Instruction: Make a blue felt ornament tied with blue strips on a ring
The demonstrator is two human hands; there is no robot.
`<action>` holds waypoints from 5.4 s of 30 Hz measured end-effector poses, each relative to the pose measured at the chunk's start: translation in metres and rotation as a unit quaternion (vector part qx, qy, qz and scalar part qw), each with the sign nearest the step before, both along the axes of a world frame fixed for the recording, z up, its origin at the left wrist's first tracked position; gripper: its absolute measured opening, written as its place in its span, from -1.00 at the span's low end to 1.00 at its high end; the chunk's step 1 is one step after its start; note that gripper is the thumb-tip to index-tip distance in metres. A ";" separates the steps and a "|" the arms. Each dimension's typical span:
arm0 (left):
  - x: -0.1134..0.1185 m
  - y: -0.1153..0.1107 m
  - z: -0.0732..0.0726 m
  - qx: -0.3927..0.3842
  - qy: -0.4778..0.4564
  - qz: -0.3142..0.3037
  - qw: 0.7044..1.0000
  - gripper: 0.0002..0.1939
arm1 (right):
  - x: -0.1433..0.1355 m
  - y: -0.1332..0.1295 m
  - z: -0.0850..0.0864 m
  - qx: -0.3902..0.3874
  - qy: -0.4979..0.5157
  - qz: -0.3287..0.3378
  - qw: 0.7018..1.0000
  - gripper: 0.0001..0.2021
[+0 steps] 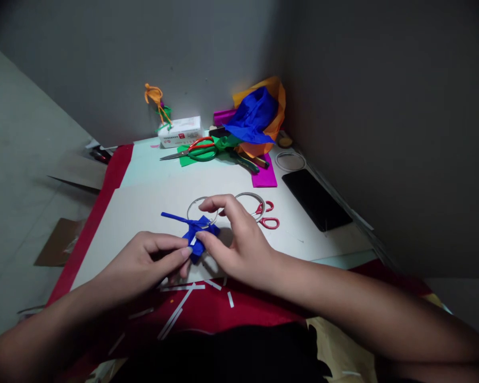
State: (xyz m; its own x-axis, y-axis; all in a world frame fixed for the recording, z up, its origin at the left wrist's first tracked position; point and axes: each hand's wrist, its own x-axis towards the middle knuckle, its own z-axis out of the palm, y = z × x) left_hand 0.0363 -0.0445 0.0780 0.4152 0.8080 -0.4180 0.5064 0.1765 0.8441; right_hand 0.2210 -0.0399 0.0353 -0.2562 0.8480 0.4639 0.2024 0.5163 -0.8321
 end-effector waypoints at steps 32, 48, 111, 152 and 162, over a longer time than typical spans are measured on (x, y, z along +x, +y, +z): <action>-0.004 -0.005 -0.010 0.060 0.006 -0.033 0.998 -0.68 | 0.002 0.000 0.000 0.118 -0.162 0.009 0.980 -0.92; -0.002 -0.007 -0.006 0.089 0.042 -0.044 0.994 -0.62 | -0.001 -0.001 0.001 0.059 -0.118 0.023 0.991 -0.92; -0.003 -0.005 0.006 -0.010 -0.006 -0.003 1.000 -0.59 | 0.014 0.009 0.014 0.132 -0.139 0.107 0.976 -0.87; 0.000 -0.005 -0.004 0.013 0.014 -0.073 0.997 -0.55 | -0.002 -0.004 0.006 -0.285 0.185 0.144 0.930 -0.79; 0.001 -0.005 -0.002 0.002 0.028 -0.072 0.997 -0.61 | -0.004 -0.003 0.007 -0.328 0.191 0.168 0.910 -0.64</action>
